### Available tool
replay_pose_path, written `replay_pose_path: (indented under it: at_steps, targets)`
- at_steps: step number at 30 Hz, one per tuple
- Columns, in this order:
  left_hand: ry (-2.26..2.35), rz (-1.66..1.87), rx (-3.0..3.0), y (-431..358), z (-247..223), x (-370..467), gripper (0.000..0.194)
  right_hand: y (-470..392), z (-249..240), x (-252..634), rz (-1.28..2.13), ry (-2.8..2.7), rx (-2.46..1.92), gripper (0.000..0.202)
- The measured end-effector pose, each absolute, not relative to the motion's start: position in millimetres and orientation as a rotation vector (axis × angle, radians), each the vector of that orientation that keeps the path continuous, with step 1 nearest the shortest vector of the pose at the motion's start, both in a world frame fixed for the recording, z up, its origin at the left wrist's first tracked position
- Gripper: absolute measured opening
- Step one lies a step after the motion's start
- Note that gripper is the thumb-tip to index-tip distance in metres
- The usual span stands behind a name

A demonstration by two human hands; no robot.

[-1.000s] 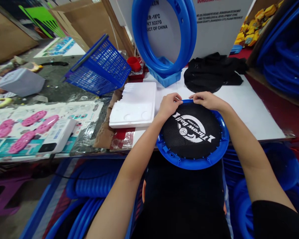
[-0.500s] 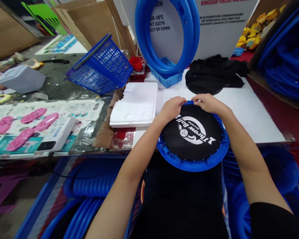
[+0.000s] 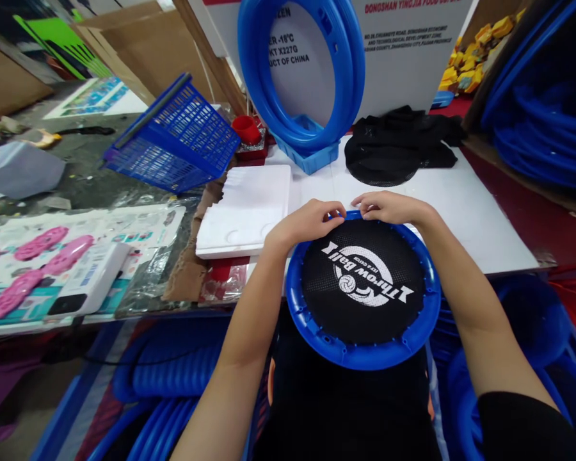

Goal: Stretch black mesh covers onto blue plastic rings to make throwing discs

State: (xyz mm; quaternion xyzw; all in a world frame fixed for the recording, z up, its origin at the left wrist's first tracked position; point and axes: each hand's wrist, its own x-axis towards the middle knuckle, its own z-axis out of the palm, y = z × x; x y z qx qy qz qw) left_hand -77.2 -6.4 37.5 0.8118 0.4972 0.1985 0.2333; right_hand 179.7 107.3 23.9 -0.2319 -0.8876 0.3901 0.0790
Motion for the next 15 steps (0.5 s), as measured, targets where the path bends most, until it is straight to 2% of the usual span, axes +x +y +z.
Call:
replay_pose_path:
  at_steps: [5, 11, 15]
  targets:
    - [1.392, 0.567, 2.295, -4, 32, -68, 0.017, 104, 20, 175, 1.174, -2.623, -0.652, 0.009]
    - [1.407, 0.643, 2.318, -4, 33, -68, 0.017, 102, 18, 170, 1.203, -2.575, -0.6, 0.03]
    - [1.412, 0.611, 2.413, -5, 32, -67, 0.017, 96, 23, 166, 1.195, -2.603, -0.572, 0.033]
